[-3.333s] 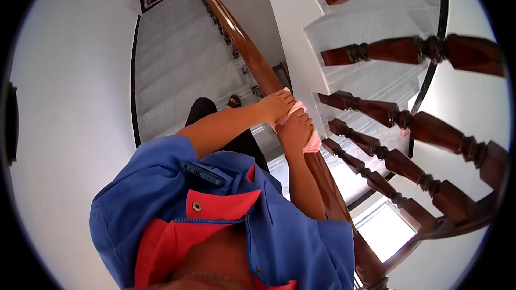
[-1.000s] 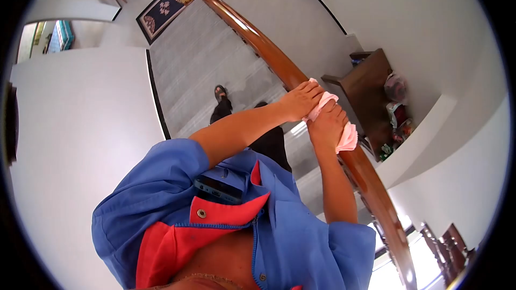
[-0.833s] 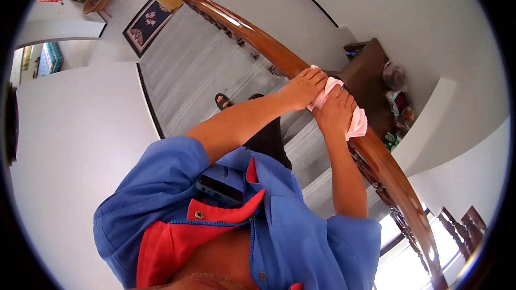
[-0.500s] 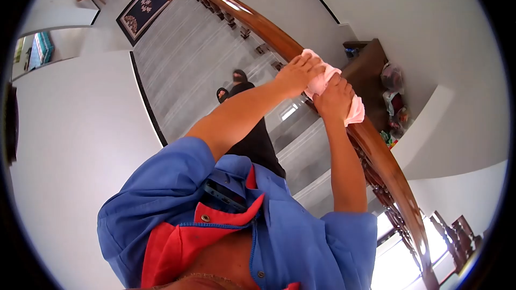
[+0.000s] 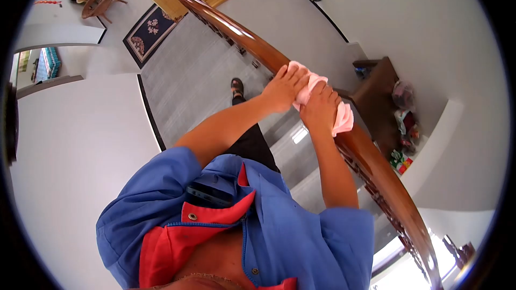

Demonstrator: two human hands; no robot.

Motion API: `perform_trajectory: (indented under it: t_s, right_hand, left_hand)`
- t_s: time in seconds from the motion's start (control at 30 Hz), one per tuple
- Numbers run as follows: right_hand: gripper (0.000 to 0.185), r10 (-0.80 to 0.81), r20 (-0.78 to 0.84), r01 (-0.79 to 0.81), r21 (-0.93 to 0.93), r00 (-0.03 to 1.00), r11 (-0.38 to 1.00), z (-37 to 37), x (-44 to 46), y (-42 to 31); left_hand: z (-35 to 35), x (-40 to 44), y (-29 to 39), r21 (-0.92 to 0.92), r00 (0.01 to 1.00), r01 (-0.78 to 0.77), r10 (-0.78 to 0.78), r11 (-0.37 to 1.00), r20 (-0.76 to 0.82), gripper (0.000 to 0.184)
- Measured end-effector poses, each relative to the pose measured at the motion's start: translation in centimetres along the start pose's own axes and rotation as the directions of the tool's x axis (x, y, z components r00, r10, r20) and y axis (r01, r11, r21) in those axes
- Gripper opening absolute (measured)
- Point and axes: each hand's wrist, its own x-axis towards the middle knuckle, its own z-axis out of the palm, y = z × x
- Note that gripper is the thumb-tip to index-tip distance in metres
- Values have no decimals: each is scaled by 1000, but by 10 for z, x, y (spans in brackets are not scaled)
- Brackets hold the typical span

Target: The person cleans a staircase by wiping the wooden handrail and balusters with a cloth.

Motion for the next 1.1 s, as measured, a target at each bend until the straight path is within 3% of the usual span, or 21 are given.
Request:
perform_trajectory:
  t_s: [0.13, 0.2, 0.23, 0.3, 0.33, 0.37, 0.4, 0.43, 0.5, 0.53, 0.6, 0.63, 0.7, 0.77, 0.83, 0.87, 0.9, 0.97, 1.03, 1.1]
  right_hand:
    - [70, 21, -16, -22, -35, 1000, 999, 28, 30, -33]
    - [75, 27, -23, -28, -37, 999, 999, 41, 39, -47]
    - [79, 11, -49, -13, -45, 999, 999, 41, 32, -46]
    - [81, -15, -53, 14, -32, 998, 999, 38, 44, -53]
    - [81, -3, 5, 3, -23, 1000, 1000, 38, 40, -53]
    - [81, 8, 63, -7, -15, 998, 1000, 43, 39, -52]
    - [82, 7, 66, -8, 8, 998, 1000, 46, 44, -53]
    - [82, -4, 62, 4, 8, 998, 1000, 49, 43, -52]
    - [84, -34, 85, 31, 27, 996, 999, 54, 51, -58]
    - [85, -35, 133, 31, 35, 991, 999, 54, 49, -52]
    - [86, -59, 124, 54, 41, 991, 998, 59, 47, -45]
    - [86, -70, 110, 66, 40, 991, 997, 59, 50, -47]
    - [86, -98, 107, 94, 37, 989, 995, 59, 51, -50]
    - [85, -109, 104, 106, 31, 989, 994, 61, 54, -50]
    - [84, -123, 127, 119, 39, 984, 992, 62, 55, -48]
    - [84, -127, 133, 124, 29, 983, 992, 62, 52, -49]
    - [83, -128, 137, 123, 45, 982, 991, 63, 49, -52]
    - [83, -128, 113, 120, 72, 985, 990, 65, 57, -54]
    - [83, -152, 107, 144, 78, 983, 986, 63, 54, -55]
    - [84, -156, 98, 150, 67, 983, 986, 64, 56, -55]
  left_hand:
    - [18, -7, -57, -24, 994, -39, 37, 999, -103, 80]
    - [37, -17, -97, -252, 988, -34, -5, 967, -153, 75]
    - [27, -46, -103, -344, 956, -19, -83, 939, -280, 71]
    - [42, -117, -139, -230, 897, 358, -402, 905, -183, 66]
    - [58, -161, -159, -239, 850, 500, -524, 832, -46, 62]
    - [63, -205, -172, -112, 726, 687, -675, 718, 132, 61]
    - [74, -256, -184, -58, 727, 686, -686, 726, 23, 61]
    - [69, -293, -178, -39, 654, 751, -735, 659, 179, 49]
    - [76, -343, -176, -143, 661, 747, -748, 649, 59, 32]
    - [89, -346, -167, -141, 652, 755, -756, 640, 56, 32]
    - [108, -351, -151, 1, 439, 894, -877, 448, 194, 31]
    - [112, -355, -145, -4, 431, 899, -882, 438, 193, 31]
    - [119, -361, -129, -82, 452, 887, -817, 455, 359, 40]
    - [114, -371, -114, -373, 539, 837, -492, 399, 683, 42]
    - [51, -340, -92, -547, 583, 809, -168, 217, 795, 41]
    - [49, -341, -87, -529, 554, 832, -225, 167, 801, 39]
    - [74, -346, -81, -540, 558, 830, -229, 142, 798, 39]
    - [136, -338, -96, -625, 744, 668, -364, 404, 560, 32]
    - [119, -279, -92, -645, 585, 731, -693, 223, 422, 26]
    - [171, -246, -101, -716, 670, 580, -728, 390, 145, 23]
